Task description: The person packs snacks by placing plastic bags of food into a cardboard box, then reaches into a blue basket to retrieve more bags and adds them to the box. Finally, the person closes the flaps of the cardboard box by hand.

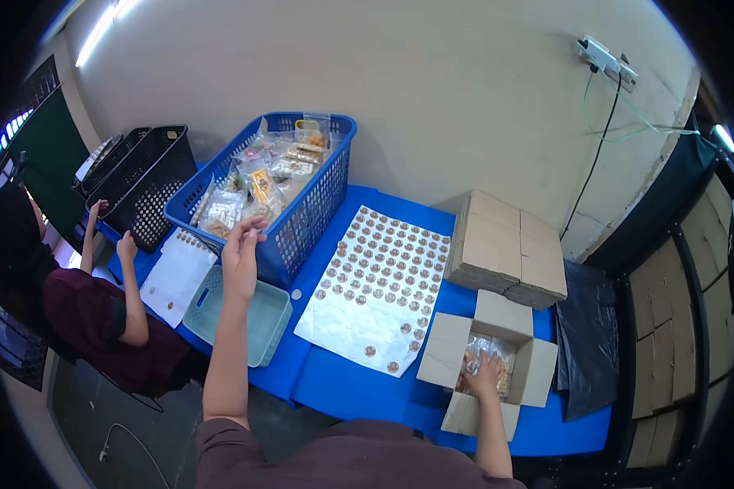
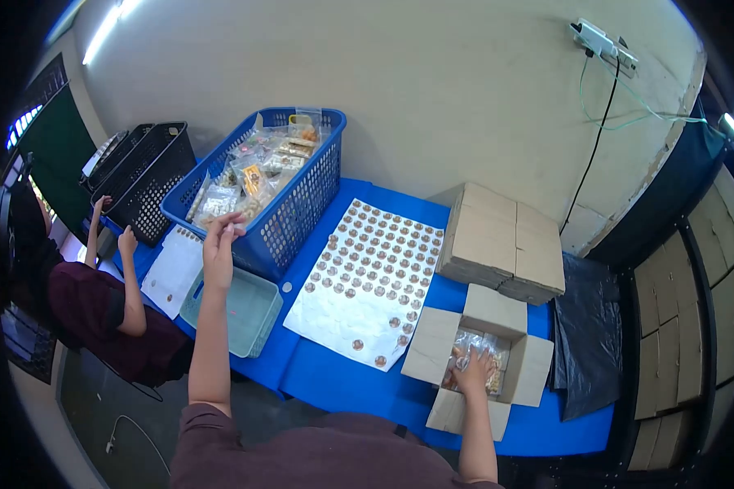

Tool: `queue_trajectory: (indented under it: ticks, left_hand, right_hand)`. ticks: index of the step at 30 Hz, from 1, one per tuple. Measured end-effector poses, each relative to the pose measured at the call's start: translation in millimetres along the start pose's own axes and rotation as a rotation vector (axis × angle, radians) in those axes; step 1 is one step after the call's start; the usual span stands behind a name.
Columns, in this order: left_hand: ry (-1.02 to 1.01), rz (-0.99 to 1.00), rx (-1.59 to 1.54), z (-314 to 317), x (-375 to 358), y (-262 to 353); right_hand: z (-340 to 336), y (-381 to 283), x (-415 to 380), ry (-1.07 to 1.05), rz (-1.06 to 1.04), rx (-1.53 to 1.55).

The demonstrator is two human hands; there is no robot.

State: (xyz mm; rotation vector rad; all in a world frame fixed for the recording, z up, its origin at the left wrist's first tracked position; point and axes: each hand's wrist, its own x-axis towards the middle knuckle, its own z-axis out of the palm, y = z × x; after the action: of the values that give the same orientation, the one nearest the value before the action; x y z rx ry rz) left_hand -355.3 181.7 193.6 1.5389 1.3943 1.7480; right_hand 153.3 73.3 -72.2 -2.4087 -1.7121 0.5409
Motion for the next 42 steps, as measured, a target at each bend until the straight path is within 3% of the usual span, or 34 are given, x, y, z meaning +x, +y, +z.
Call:
queue_trajectory:
  ticks: [6, 12, 14, 17, 21, 25, 26, 28, 31, 38, 42]
  left_hand:
    - [-0.033, -0.054, 0.101, 1.3, 78.4, -42.7]
    - [-0.11, -0.039, 0.403, -13.3, 171.5, -99.7]
    - [0.223, -0.49, -0.137, -12.8, 191.2, -97.4]
    - [0.249, -0.589, -0.265, -29.3, 222.9, -130.0]
    - [0.216, -0.706, -0.212, -53.4, 254.1, -220.9]
    - [0.158, -0.97, 0.3, -67.3, 214.0, -267.8]
    - [0.159, -0.967, 0.291, -66.7, 214.8, -266.3]
    - [-0.151, -1.121, 0.127, -63.6, 208.7, -245.6]
    - [-0.267, -0.938, 0.359, -52.4, 205.9, -231.7]
    - [-0.398, -0.898, 0.198, -21.4, 198.3, -203.0]
    - [-0.503, -0.812, 0.373, -44.7, 218.5, -249.5]
  right_hand:
    - [-4.0, 14.4, 5.8, 0.09, -0.107, 0.121]
    - [-21.5, 14.1, -7.6, 0.211, -0.065, 0.233]
    - [-28.4, 16.9, -15.2, 0.235, -0.059, 0.268]
    - [-35.7, 23.2, -26.1, 0.376, -0.098, 0.342]
    - [-40.1, 20.7, -37.1, 0.563, -0.08, 0.442]
    - [-35.5, 17.7, -38.4, 0.649, -0.08, 0.399]
    - [-36.9, 15.6, -37.0, 0.658, -0.085, 0.396]
    - [-38.0, 9.9, -40.4, 0.664, -0.118, 0.342]
    - [-39.6, 6.3, -42.7, 0.654, -0.111, 0.315]
    - [-38.3, 1.7, -41.4, 0.669, -0.104, 0.289]
    - [-37.5, 3.4, -43.0, 0.692, -0.113, 0.264]
